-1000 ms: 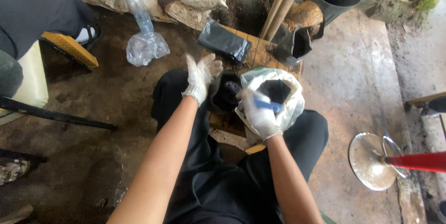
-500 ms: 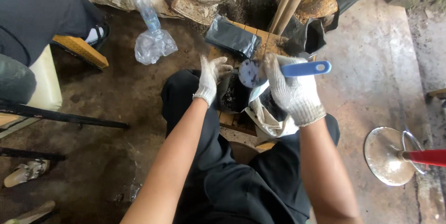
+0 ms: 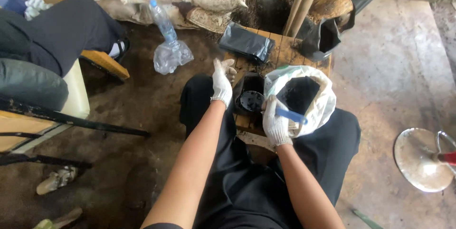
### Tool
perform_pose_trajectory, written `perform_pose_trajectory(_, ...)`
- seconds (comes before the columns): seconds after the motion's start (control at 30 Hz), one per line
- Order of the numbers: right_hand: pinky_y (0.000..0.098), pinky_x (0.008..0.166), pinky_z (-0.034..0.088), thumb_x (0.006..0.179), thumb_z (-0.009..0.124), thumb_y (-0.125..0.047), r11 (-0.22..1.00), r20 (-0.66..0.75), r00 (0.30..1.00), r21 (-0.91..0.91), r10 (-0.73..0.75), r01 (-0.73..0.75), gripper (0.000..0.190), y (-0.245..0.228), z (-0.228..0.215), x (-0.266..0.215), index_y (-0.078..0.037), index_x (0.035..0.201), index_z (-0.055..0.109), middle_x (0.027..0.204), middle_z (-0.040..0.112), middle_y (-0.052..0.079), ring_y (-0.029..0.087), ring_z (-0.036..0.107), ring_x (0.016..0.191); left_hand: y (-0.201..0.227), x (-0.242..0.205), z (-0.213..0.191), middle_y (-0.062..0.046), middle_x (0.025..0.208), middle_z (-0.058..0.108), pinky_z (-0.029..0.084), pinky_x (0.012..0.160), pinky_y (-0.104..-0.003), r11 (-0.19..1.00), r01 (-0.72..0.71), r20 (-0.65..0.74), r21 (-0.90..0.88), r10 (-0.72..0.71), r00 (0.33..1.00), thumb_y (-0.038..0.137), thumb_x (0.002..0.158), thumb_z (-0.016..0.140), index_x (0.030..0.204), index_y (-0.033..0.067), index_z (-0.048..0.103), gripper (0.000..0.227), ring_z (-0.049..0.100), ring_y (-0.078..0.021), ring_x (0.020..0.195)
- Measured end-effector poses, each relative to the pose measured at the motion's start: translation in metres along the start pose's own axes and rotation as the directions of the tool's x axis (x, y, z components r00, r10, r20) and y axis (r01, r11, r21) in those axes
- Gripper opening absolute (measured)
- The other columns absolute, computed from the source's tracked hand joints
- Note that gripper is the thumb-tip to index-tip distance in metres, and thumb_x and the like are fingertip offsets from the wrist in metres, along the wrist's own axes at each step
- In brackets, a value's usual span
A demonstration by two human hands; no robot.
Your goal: The person scoops soil from a large white sack using a blue plastic scoop and pours it into a small black plastic pot held in their left hand. The person repeats this action to fill the pot.
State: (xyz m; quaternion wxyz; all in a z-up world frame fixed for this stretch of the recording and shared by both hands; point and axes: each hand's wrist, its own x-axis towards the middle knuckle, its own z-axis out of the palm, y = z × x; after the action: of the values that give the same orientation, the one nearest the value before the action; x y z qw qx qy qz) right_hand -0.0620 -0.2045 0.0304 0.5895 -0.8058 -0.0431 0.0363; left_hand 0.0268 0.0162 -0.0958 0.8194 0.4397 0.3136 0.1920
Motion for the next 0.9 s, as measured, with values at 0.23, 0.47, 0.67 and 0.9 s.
perform_pose_trajectory(0.23,0.0585,0.074,0.055,0.056,0.096,-0.033,0.852,0.394,0.867,-0.295,-0.304,0.433,0.084,-0.013,-0.031,-0.038,0.001,0.121,0.054,0.075,0.067,0.023,0.046,0.069,0.08,-0.03,0.013,-0.006,-0.006,0.062,0.067,0.044,0.047,-0.022,0.998,-0.036,0.079,0.041,0.033,0.996,0.065,0.104,0.037,0.105,0.0143,0.079,0.066,0.059,-0.0143,0.051)
perform_pose_trajectory(0.47,0.0488,0.081,0.058,0.1,0.063,-0.034,0.995,0.294,0.954,-0.098,0.054,-0.026,0.029,-0.002,-0.042,-0.041,-0.01,0.109,0.075,0.085,0.072,0.021,0.036,0.073,0.083,-0.032,0.012,-0.006,-0.003,0.093,0.08,0.046,0.069,-0.019,0.987,-0.036,0.254,0.154,-0.004,0.967,0.078,0.098,0.023,0.113,0.0229,0.079,0.08,0.072,-0.0112,0.082)
perform_pose_trajectory(0.67,0.0358,0.061,0.06,0.091,0.074,-0.031,0.995,0.336,0.938,0.079,-0.089,0.066,0.029,-0.017,-0.055,-0.041,-0.016,0.116,0.077,0.078,0.076,0.016,0.02,0.073,0.069,-0.011,0.004,-0.01,-0.009,0.105,0.08,0.049,0.065,-0.016,0.998,0.03,0.439,0.059,-0.053,0.897,0.087,0.092,0.024,0.126,0.0191,0.073,0.09,0.075,-0.0121,0.086)
perform_pose_trajectory(0.9,0.0558,0.072,0.058,0.096,0.066,-0.036,0.851,0.467,0.864,-0.362,-0.188,0.381,0.034,-0.061,-0.06,-0.05,-0.019,0.124,0.075,0.079,0.073,0.022,0.045,0.072,0.078,-0.006,-0.002,-0.01,-0.009,0.105,0.079,0.044,0.053,-0.015,0.995,0.061,0.424,0.083,-0.09,0.901,0.091,0.088,0.027,0.13,0.0184,0.072,0.095,0.071,-0.0097,0.075)
